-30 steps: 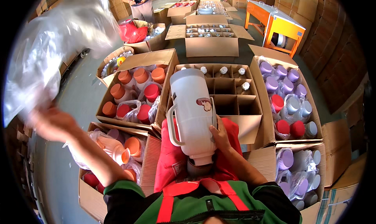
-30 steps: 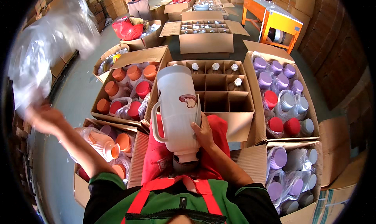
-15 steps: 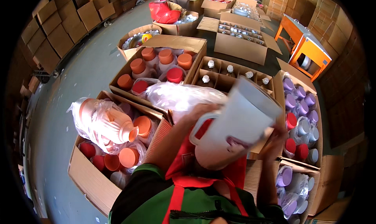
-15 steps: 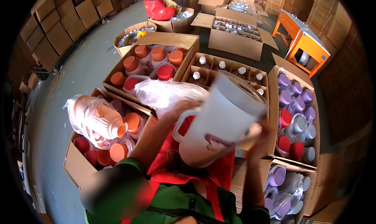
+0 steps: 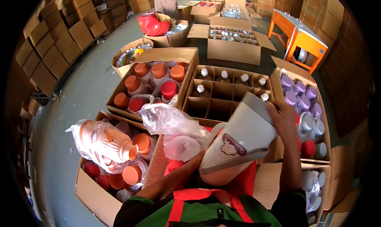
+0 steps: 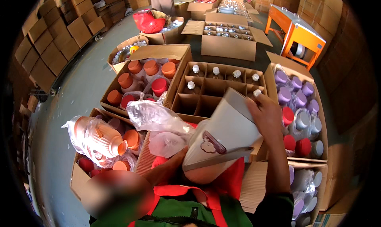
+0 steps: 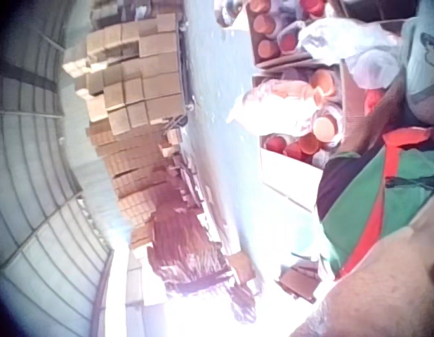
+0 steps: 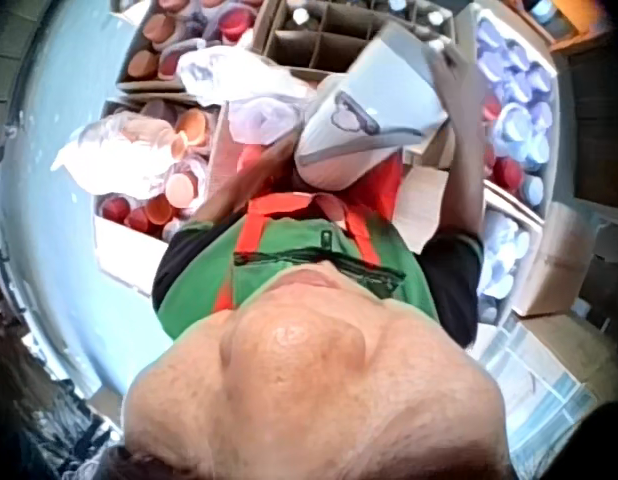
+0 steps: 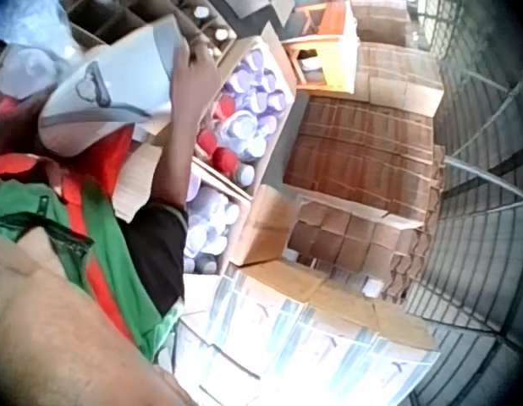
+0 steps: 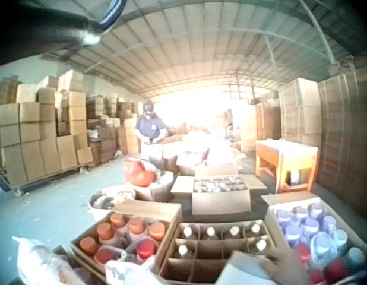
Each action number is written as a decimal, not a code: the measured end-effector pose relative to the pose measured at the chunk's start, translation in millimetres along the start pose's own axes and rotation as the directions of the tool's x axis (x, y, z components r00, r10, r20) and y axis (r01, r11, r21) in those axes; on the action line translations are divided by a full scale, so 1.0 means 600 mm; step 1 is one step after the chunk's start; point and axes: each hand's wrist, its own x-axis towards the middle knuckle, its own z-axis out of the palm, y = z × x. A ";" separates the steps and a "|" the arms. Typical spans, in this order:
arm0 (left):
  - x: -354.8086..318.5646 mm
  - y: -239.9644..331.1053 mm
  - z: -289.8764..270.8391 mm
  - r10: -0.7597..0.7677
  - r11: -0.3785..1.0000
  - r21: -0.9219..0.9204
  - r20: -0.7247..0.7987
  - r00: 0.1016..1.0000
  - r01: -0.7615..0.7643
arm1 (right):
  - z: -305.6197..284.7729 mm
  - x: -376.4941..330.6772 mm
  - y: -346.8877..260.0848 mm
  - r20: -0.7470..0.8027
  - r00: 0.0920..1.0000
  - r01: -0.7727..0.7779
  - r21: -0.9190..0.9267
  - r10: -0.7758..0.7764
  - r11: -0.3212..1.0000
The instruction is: The person removes a white plastic container from a bag, inserts a metallic liner and a colored lid, secures the lid by hand, and then places the assembled item into a cardboard box alongside other containers.
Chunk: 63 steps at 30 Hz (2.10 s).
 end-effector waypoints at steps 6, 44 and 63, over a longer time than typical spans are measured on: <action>-0.082 -0.013 0.005 0.208 0.156 0.955 -0.280 0.937 0.251 | 0.090 0.090 -0.090 0.245 0.959 0.217 -0.317 -0.142 0.923; 0.238 0.382 0.084 0.717 0.162 0.155 0.659 0.224 -0.974 | 0.302 0.236 0.060 -0.235 0.882 0.319 0.935 -0.408 0.152; 0.210 0.387 0.133 0.698 0.064 0.533 0.580 0.419 -0.844 | 0.260 0.266 0.060 0.107 0.905 0.007 0.964 -0.411 0.264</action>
